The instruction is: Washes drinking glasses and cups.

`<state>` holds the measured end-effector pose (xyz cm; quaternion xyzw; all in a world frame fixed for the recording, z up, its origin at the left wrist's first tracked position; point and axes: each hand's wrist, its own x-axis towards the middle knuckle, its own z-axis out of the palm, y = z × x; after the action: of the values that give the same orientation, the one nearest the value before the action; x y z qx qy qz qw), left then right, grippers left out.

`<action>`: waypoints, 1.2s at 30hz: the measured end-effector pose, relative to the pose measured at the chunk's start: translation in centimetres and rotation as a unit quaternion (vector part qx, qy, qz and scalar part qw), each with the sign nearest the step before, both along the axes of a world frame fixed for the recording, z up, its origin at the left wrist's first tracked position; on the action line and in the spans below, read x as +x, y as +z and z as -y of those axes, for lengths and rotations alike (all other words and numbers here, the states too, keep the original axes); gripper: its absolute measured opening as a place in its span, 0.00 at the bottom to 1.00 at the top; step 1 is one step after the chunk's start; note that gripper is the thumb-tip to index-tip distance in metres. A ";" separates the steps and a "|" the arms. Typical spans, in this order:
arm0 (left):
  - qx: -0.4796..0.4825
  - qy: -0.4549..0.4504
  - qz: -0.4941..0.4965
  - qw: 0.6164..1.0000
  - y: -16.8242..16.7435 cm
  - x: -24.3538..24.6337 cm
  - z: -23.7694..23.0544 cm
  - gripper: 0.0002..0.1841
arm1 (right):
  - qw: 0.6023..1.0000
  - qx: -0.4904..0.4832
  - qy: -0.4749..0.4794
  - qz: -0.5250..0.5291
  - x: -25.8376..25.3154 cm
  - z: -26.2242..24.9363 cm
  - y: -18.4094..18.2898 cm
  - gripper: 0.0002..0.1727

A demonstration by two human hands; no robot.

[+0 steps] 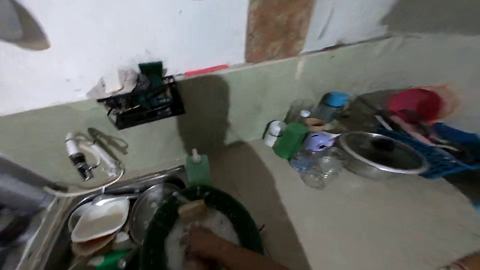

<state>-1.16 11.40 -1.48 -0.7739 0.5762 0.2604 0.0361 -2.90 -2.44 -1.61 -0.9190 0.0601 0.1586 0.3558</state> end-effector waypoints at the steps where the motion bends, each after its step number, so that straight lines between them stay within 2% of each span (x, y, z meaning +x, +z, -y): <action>1: 0.044 -0.015 -0.036 0.998 1.3 -0.1 0.9 0.23 | 0.999 -0.014 0.009 -0.033 -0.2 0.6 -0.9 0.22; 3: 0.044 -0.034 -0.084 0.995 3.3 0.0 1.0 0.31 | 0.997 -0.024 -0.001 -0.076 -1.0 1.7 -1.6 0.23; 4: 0.010 -0.003 -0.118 0.993 3.9 0.3 0.7 0.38 | 0.995 -0.022 -0.017 -0.099 -1.5 2.4 -1.3 0.24; 5: -0.059 0.072 -0.164 0.982 4.2 0.7 -0.2 0.43 | 0.991 -0.021 -0.039 -0.124 -2.1 2.7 -0.8 0.27; 6: -0.162 0.187 -0.230 0.942 4.0 1.3 -1.3 0.47 | 0.987 -0.022 -0.056 -0.148 -2.8 2.7 -0.2 0.33; 7: -0.280 0.307 -0.297 0.860 3.8 1.9 -2.0 0.49 | 0.986 -0.018 -0.052 -0.158 -3.5 2.2 0.1 0.39; 8: -0.371 0.409 -0.344 0.760 4.0 2.8 -2.1 0.49 | 0.988 -0.021 -0.030 -0.153 -4.0 1.7 -0.1 0.39; 10: -0.487 0.526 -0.413 0.562 5.2 5.2 -0.8 0.40 | 0.992 -0.023 0.029 -0.125 -4.2 0.8 -0.4 0.29; 11: -0.513 0.552 -0.438 0.489 6.0 6.1 -0.3 0.30 | 0.992 -0.027 0.046 -0.111 -4.1 0.6 -0.5 0.23; 13: -0.543 0.563 -0.489 0.386 7.6 7.6 0.3 0.20 | 0.994 -0.037 0.035 -0.095 -3.3 0.8 0.1 0.21; 14: -0.544 0.565 -0.516 0.344 8.1 8.0 0.5 0.19 | 0.994 -0.035 0.026 -0.096 -3.0 1.0 0.3 0.22; 16: -0.535 0.560 -0.569 0.276 7.9 8.1 0.0 0.23 | 0.992 -0.033 0.040 -0.112 -3.3 0.9 -0.8 0.22; 17: -0.530 0.553 -0.588 0.259 7.5 8.1 -0.1 0.24 | 0.992 -0.035 0.048 -0.112 -3.4 0.8 -0.9 0.21; 19: -0.530 0.535 -0.606 0.257 6.4 8.0 -0.2 0.24 | 0.995 -0.043 0.014 -0.090 -3.7 1.0 1.0 0.18; 21: -0.529 0.532 -0.602 0.272 5.7 7.9 -0.4 0.24 | 0.992 -0.038 -0.122 -0.007 -4.2 2.2 4.6 0.18; 23: -0.531 0.544 -0.591 0.270 5.2 7.3 -0.4 0.23 | 0.979 -0.039 -0.201 0.021 -4.3 5.2 5.7 0.18; 25: -0.532 0.555 -0.584 0.261 5.1 6.9 0.0 0.23 | 0.988 -0.009 -0.149 -0.024 -4.2 6.0 4.1 0.22; 27: -0.522 0.563 -0.587 0.257 5.9 6.9 1.1 0.23 | 0.998 0.002 -0.047 -0.047 -3.5 3.2 1.6 0.26; 30: -0.497 0.556 -0.620 0.243 6.3 6.3 1.9 0.23 | 0.997 -0.023 0.041 -0.067 -3.4 -1.7 -1.1 0.20; 32: -0.494 0.538 -0.645 0.223 5.7 5.8 1.9 0.22 | 0.996 -0.044 -0.006 -0.083 -4.1 -1.5 -0.2 0.19; 34: -0.498 0.533 -0.653 0.206 5.6 5.3 1.4 0.21 | 0.990 -0.065 -0.120 -0.021 -5.2 1.2 1.6 0.17; 35: -0.501 0.534 -0.648 0.209 5.9 4.9 0.9 0.19 | 0.987 -0.082 -0.138 0.021 -5.4 3.4 2.4 0.17; 36: -0.504 0.536 -0.637 0.231 6.0 4.2 0.3 0.18 | 0.988 -0.089 -0.114 0.046 -5.3 5.4 2.8 0.19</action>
<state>2.99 11.08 4.55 -0.3396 -0.1275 0.2817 -0.8883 -8.16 -7.81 1.19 -0.9404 0.1620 0.0683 0.2910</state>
